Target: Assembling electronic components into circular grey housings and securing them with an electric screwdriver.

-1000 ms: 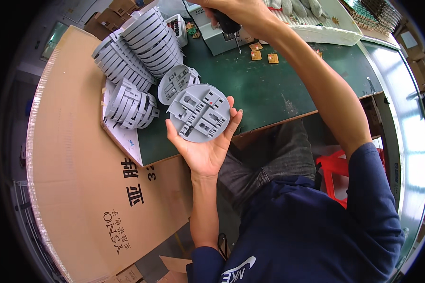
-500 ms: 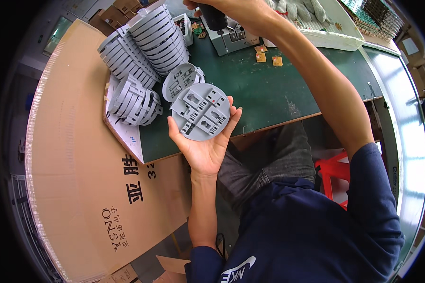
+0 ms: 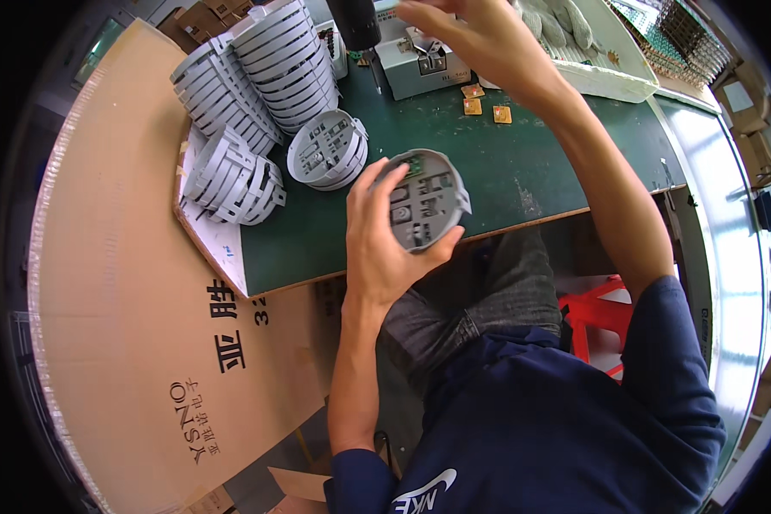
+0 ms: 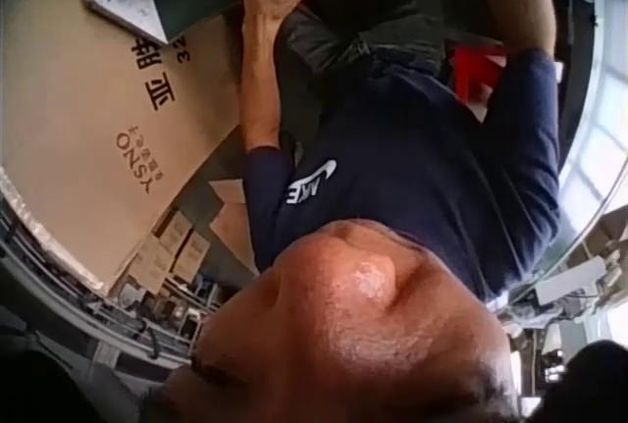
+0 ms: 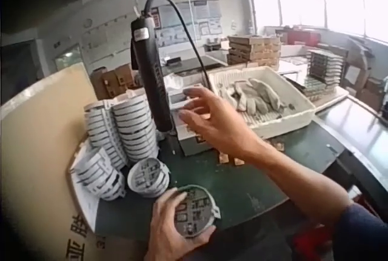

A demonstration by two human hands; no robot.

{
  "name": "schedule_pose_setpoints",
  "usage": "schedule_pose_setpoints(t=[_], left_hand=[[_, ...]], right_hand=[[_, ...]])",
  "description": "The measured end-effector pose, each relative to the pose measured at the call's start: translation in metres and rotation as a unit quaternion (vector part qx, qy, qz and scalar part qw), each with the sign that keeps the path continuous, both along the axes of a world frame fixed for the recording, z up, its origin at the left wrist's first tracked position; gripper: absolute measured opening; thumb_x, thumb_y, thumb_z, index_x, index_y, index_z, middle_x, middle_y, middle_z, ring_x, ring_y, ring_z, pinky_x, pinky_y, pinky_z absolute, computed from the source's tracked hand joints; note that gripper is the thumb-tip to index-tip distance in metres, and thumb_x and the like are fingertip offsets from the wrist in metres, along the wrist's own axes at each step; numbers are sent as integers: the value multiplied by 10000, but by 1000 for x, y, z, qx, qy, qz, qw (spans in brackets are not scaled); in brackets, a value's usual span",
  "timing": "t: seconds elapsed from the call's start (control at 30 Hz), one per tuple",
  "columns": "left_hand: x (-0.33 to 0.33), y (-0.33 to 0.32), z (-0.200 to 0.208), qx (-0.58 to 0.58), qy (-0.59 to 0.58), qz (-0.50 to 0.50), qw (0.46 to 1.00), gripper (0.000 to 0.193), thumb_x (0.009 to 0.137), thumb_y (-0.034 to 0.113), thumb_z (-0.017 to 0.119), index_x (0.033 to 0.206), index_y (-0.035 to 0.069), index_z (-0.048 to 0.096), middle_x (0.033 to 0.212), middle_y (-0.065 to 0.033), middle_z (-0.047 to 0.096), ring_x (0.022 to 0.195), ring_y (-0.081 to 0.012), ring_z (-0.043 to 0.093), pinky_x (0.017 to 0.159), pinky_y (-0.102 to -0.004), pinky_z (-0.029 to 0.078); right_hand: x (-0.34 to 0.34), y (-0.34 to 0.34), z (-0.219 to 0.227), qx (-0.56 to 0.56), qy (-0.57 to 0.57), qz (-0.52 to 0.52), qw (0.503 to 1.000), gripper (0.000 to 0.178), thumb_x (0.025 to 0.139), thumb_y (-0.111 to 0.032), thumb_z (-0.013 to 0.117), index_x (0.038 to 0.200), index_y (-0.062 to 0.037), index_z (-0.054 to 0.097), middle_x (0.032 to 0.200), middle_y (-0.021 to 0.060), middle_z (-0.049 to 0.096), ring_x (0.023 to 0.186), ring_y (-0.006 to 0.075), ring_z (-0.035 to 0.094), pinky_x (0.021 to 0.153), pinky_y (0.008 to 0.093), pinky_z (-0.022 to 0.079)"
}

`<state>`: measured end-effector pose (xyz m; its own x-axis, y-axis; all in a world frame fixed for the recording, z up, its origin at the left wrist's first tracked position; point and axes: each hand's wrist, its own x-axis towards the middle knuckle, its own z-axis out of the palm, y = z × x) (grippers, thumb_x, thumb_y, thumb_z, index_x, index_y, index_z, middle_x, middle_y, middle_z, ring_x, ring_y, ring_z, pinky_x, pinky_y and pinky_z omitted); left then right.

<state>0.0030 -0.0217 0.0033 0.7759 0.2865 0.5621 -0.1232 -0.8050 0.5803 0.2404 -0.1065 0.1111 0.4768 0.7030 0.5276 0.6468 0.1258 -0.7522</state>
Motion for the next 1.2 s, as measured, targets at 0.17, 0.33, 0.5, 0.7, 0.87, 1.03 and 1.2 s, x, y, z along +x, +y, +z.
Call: schedule_pose_setpoints(t=[0.17, 0.33, 0.5, 0.7, 0.87, 1.03, 1.2], left_hand=[[15, 2, -15, 22, 57, -4, 998, 1153, 660, 333, 955, 1572, 37, 315, 1433, -211, 529, 1294, -390, 543, 1099, -472, 462], [17, 3, -9, -16, 125, -14, 992, 1334, 659, 401, 949, 1633, 26, 118, 1493, -228, 492, 1365, -398, 502, 1170, -500, 381], [18, 5, -12, -57, 134, -22, 989, 1355, 662, 459, 937, 1624, -15, 108, 1485, -244, 504, 1393, -394, 491, 1239, -512, 305], [19, 4, -16, -44, 97, -15, 994, 1322, 649, 417, 950, 1627, 9, 160, 1459, -208, 521, 1315, -376, 550, 1120, -471, 445], [15, 4, -18, -44, 28, 5, 999, 1140, 717, 448, 924, 1579, 2, 325, 1442, -207, 548, 1313, -366, 550, 1122, -473, 430], [13, -9, -1, -174, -85, 12, 981, 412, 918, 265, 798, 1243, 26, 713, 1391, -155, 607, 1289, -285, 574, 1103, -403, 440], [19, -16, 7, -294, -111, -7, 949, 224, 934, 194, 784, 1098, 43, 776, 1225, -128, 695, 1134, -235, 651, 978, -358, 512]], right_hand=[[-23, -34, -33, -153, -103, 133, 974, 296, 967, -100, 694, 1262, -101, 719, 1049, 41, 725, 911, 144, 681, 762, 310, 572], [-20, -30, -53, -241, -302, 192, 902, 367, 910, -101, 726, 1274, -147, 720, 1128, 117, 702, 1000, 320, 702, 863, 436, 582], [-16, -19, -48, -338, -344, 238, 843, 396, 897, -87, 717, 1283, -173, 714, 1099, 96, 672, 1051, 317, 684, 854, 430, 576], [-12, -18, -52, -247, -501, 246, 792, 432, 841, -69, 735, 1267, -126, 692, 1112, 98, 652, 1061, 278, 664, 838, 419, 591], [-13, -34, -41, -134, -359, 223, 897, 454, 821, -24, 778, 1262, -94, 693, 1166, 87, 707, 1023, 286, 694, 858, 385, 598], [-36, -61, -48, -102, -219, 102, 965, 411, 843, -31, 789, 1244, -52, 699, 1166, 101, 748, 1017, 265, 737, 894, 365, 589], [-51, -64, -63, -75, -144, 78, 984, 362, 884, -61, 773, 1234, -18, 692, 1172, 101, 752, 1050, 246, 736, 913, 362, 582]])
